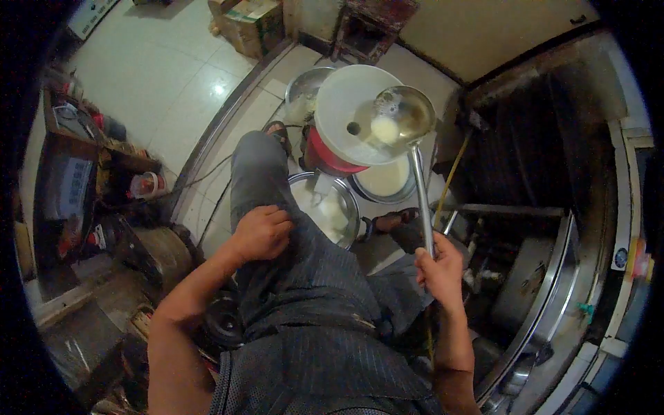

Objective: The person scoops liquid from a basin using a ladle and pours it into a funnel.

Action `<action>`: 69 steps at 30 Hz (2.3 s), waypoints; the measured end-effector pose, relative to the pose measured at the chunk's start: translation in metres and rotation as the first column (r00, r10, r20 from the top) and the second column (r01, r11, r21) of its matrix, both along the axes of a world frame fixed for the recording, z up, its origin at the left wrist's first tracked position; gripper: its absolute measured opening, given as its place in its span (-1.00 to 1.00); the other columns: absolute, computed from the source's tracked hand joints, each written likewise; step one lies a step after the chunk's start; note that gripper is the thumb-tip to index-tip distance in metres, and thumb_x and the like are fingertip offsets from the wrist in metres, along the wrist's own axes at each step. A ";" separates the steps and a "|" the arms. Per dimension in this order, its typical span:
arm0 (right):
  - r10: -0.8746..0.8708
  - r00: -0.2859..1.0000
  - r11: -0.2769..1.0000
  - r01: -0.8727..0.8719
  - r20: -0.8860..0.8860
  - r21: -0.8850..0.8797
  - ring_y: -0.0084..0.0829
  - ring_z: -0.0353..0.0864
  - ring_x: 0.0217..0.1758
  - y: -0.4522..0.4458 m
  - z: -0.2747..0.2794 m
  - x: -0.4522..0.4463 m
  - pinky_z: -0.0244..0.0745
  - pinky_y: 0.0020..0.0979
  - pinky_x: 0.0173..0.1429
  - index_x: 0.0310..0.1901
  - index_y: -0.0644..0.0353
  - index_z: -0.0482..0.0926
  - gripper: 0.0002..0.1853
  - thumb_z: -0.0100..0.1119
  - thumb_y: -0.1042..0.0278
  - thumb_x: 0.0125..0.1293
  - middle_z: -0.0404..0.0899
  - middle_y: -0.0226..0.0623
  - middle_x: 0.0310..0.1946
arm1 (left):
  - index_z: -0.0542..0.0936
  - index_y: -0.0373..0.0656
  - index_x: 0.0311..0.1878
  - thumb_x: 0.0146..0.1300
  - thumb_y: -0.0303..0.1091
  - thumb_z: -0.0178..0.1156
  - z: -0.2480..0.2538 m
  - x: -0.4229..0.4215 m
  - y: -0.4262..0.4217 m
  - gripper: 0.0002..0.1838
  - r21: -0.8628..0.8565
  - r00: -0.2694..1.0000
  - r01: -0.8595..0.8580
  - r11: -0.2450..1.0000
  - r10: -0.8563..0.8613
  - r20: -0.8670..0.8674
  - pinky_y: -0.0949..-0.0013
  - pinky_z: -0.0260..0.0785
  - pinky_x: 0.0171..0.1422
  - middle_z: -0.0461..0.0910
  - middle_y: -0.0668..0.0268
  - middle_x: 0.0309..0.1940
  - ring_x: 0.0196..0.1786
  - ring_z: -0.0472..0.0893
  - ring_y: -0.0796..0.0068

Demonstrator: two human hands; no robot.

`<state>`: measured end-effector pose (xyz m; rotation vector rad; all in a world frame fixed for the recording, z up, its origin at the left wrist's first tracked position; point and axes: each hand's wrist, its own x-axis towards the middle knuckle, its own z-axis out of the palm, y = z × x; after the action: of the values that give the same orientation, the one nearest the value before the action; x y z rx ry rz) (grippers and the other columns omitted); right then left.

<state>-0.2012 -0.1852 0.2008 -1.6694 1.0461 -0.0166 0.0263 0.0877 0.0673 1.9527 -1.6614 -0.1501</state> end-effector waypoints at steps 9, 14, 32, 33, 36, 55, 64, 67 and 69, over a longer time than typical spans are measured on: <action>0.217 0.976 0.894 -0.200 -0.004 -0.402 -0.64 0.45 -0.63 -0.008 -0.036 -0.023 0.42 -0.54 -0.53 0.17 0.35 0.46 -0.56 0.20 0.46 0.25 0.52 -0.39 -0.45 | 0.49 -0.13 -0.46 -0.11 -0.36 0.26 0.003 0.000 -0.005 -0.85 0.060 1.000 0.013 0.998 -0.013 0.003 0.17 0.38 -0.30 0.41 0.26 -0.49 -0.38 0.47 0.18; 0.334 0.942 0.700 -0.214 0.047 -0.681 -0.62 0.48 -0.59 -0.006 -0.044 -0.030 0.43 -0.53 -0.48 0.17 0.37 0.46 -0.56 0.21 0.48 0.25 0.53 -0.36 -0.42 | 0.51 -0.13 -0.44 -0.12 -0.37 0.26 0.003 0.001 -0.009 -0.85 0.036 0.999 0.034 0.999 -0.034 0.014 0.18 0.38 -0.30 0.42 0.25 -0.49 -0.40 0.47 0.18; -0.290 0.878 0.858 0.062 -0.381 -0.510 0.04 0.71 -0.16 -0.152 -0.341 0.030 0.60 -0.06 -0.08 -0.24 0.26 0.64 -0.76 0.16 0.27 0.16 0.68 0.09 -0.23 | 0.58 -0.09 -0.36 -0.28 -0.45 0.26 -0.008 0.011 0.003 -0.73 0.118 1.000 0.005 0.993 -0.005 0.002 0.11 0.24 -0.44 0.44 0.23 -0.52 -0.47 0.45 0.10; -0.279 0.839 0.878 0.025 -0.468 -0.478 0.02 0.69 -0.10 -0.155 -0.348 0.033 0.61 -0.08 -0.05 -0.21 0.28 0.61 -0.76 0.16 0.30 0.18 0.67 0.08 -0.18 | 0.58 -0.10 -0.38 -0.29 -0.46 0.25 -0.006 0.010 0.000 -0.74 0.144 1.000 -0.009 0.990 0.011 -0.015 0.11 0.21 -0.45 0.43 0.22 -0.52 -0.48 0.44 0.10; -0.260 0.769 0.909 -0.009 -0.584 -0.417 0.00 0.68 -0.03 -0.161 -0.394 0.040 0.60 -0.10 0.03 -0.15 0.28 0.58 -0.74 0.18 0.29 0.19 0.66 0.06 -0.12 | 0.59 -0.10 -0.40 -0.31 -0.42 0.25 -0.010 0.012 -0.006 -0.75 0.058 0.999 -0.007 0.998 0.005 0.040 0.12 0.20 -0.46 0.41 0.22 -0.55 -0.49 0.43 0.09; -0.399 0.916 0.742 0.343 -0.032 0.576 -0.48 0.41 -0.70 -0.148 -0.471 0.075 0.31 -0.41 -0.67 -0.46 0.18 0.52 -0.84 0.14 0.32 0.23 0.47 -0.34 -0.66 | 0.58 -0.07 -0.39 -0.42 -0.33 0.26 -0.035 0.026 0.027 -0.66 0.248 0.998 -0.042 0.968 0.031 0.048 0.19 0.17 -0.49 0.39 0.30 -0.58 -0.54 0.40 0.19; -0.457 0.889 0.646 0.346 -0.019 0.680 -0.53 0.36 -0.68 -0.109 -0.398 0.044 0.28 -0.47 -0.64 -0.34 0.19 0.48 -0.88 0.11 0.33 0.26 0.41 -0.38 -0.65 | 0.45 -0.10 -0.54 -0.30 -0.37 0.22 -0.014 0.017 -0.006 -0.82 0.094 1.000 0.018 0.995 -0.017 -0.012 0.11 0.18 -0.47 0.33 0.26 -0.60 -0.54 0.38 0.10; -0.476 0.879 0.612 0.334 -0.003 0.716 -0.55 0.34 -0.68 -0.108 -0.353 0.032 0.25 -0.49 -0.64 -0.36 0.18 0.47 -0.87 0.13 0.33 0.27 0.39 -0.40 -0.64 | 0.53 -0.11 -0.47 -0.26 -0.36 0.22 -0.036 0.015 0.015 -0.82 0.221 0.994 -0.072 0.973 0.052 0.098 0.11 0.23 -0.43 0.39 0.22 -0.57 -0.51 0.42 0.08; -0.454 0.891 0.646 0.320 0.011 0.693 -0.56 0.33 -0.68 -0.105 -0.324 0.021 0.23 -0.49 -0.64 -0.37 0.18 0.46 -0.87 0.15 0.34 0.27 0.38 -0.42 -0.64 | 0.55 -0.11 -0.43 -0.26 -0.36 0.23 -0.021 0.015 0.009 -0.79 0.155 0.998 -0.033 0.987 0.024 0.058 0.11 0.25 -0.42 0.40 0.21 -0.55 -0.49 0.43 0.08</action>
<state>-0.1797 -0.2902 -0.1231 -0.7344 1.0799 -0.0640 0.0417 0.0965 0.0458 2.1132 -1.7024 -0.2225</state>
